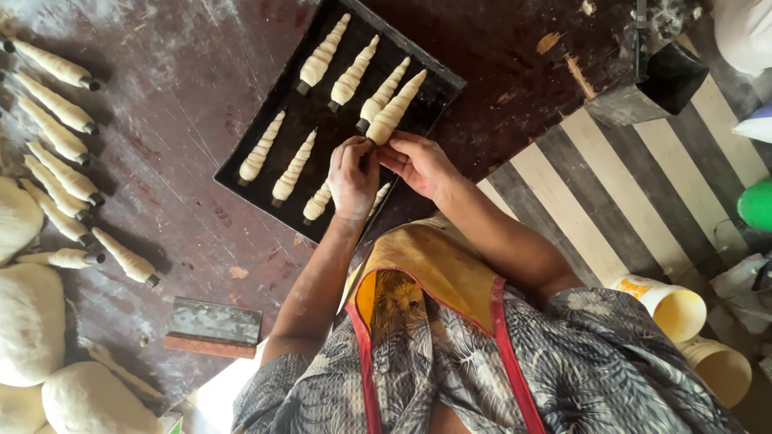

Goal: Organizing and arranging pastry dough cones onto baking trays and cleaning the workstation.

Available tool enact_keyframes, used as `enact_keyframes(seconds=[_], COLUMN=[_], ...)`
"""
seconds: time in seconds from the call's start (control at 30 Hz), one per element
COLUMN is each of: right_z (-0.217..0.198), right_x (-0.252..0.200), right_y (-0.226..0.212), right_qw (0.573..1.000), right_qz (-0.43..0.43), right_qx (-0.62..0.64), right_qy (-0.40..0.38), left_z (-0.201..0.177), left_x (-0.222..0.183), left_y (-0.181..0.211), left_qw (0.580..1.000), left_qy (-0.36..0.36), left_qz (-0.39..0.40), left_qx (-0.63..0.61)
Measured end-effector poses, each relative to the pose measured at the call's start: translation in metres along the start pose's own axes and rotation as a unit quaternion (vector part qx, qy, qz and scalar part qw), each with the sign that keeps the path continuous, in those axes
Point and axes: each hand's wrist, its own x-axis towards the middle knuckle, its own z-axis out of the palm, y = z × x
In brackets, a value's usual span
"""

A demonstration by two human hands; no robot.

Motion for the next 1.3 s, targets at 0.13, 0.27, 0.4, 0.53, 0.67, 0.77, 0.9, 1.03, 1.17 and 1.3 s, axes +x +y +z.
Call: enact_keyframes(seconds=[0.13,0.27,0.4,0.53,0.67,0.77,0.9,1.03,1.17,1.3], right_z=[-0.009,-0.019,-0.019,-0.019,-0.036,-0.056,-0.093,-0.13,-0.154,-0.158], right_x=[0.005,0.009,0.009,0.005,0.001,-0.01,-0.034,-0.054,-0.053,-0.041], right_y=[0.01,0.016,0.017,0.013,0.01,0.007,0.002,-0.004,-0.009,-0.024], right_qw=[0.999,0.998,0.993,0.992,0.997,0.992,0.985,0.983,0.98,0.975], right_qz=[-0.024,-0.04,-0.062,-0.082,-0.061,-0.072,-0.092,-0.082,-0.059,-0.066], right_qx=[-0.001,-0.001,-0.037,-0.072,-0.014,-0.056,-0.099,-0.076,-0.071,-0.124], right_qy=[0.036,0.047,0.089,0.071,0.051,0.087,0.104,0.145,0.177,0.17], left_z=[0.0,0.003,0.009,0.014,0.032,0.055,0.091,0.121,0.106,0.099], left_x=[-0.006,-0.013,-0.018,-0.017,-0.017,-0.018,-0.022,-0.036,-0.019,-0.019], left_y=[-0.001,0.001,-0.002,0.0,-0.017,-0.035,-0.058,-0.089,-0.068,-0.059], left_qw=[0.999,0.998,0.998,0.999,1.0,0.998,0.997,0.99,0.989,0.984], left_qy=[-0.024,-0.024,-0.019,-0.021,-0.023,-0.029,-0.042,-0.094,-0.125,-0.156], left_qz=[0.044,0.059,0.055,0.038,0.007,-0.053,-0.072,-0.072,-0.052,-0.042], left_qx=[0.018,0.023,0.02,0.024,-0.006,-0.023,-0.007,0.078,0.059,0.078])
